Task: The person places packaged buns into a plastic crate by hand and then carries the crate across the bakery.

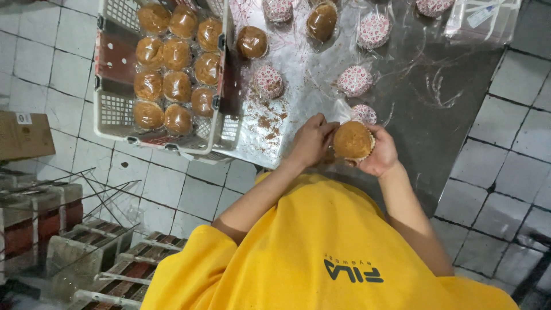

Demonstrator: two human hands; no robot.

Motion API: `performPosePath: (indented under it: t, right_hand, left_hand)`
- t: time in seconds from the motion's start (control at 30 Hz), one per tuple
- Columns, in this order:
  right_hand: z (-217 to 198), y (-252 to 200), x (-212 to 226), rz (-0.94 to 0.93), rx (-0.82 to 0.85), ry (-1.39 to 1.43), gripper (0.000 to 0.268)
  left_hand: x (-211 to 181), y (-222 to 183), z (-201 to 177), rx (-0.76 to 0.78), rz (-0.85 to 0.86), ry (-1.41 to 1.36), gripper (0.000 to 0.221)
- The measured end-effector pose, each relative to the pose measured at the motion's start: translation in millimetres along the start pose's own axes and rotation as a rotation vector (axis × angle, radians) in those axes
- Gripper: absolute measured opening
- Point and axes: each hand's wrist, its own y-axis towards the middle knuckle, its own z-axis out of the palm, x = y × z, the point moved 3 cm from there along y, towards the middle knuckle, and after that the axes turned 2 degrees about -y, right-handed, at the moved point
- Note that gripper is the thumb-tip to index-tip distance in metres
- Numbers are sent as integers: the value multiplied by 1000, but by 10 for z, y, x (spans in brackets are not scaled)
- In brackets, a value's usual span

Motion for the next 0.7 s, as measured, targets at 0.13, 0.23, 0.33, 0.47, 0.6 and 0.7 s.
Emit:
performPosePath:
  t: [0.13, 0.23, 0.33, 0.47, 0.6, 0.7]
  right_hand:
    - [-24, 34, -45, 70, -12, 81, 42]
    - [152, -57, 9, 37, 5, 105, 43]
    - [137, 25, -5, -28, 47, 3, 57]
    - [-159, 216, -211, -113, -21, -74, 54]
    - [-120, 142, -231, -243, -139, -270, 54]
    - [318, -241, -41, -279, -241, -496, 91]
  left_hand:
    - [47, 28, 89, -33, -105, -286, 20]
    - [69, 17, 64, -72, -141, -323, 20]
    - [87, -25, 53, -94, -141, -321, 23]
    - [109, -68, 79, -134, -119, -332, 25]
    - [54, -101, 20, -113, -73, -331, 27]
    - [169, -40, 28, -107, -107, -385, 24]
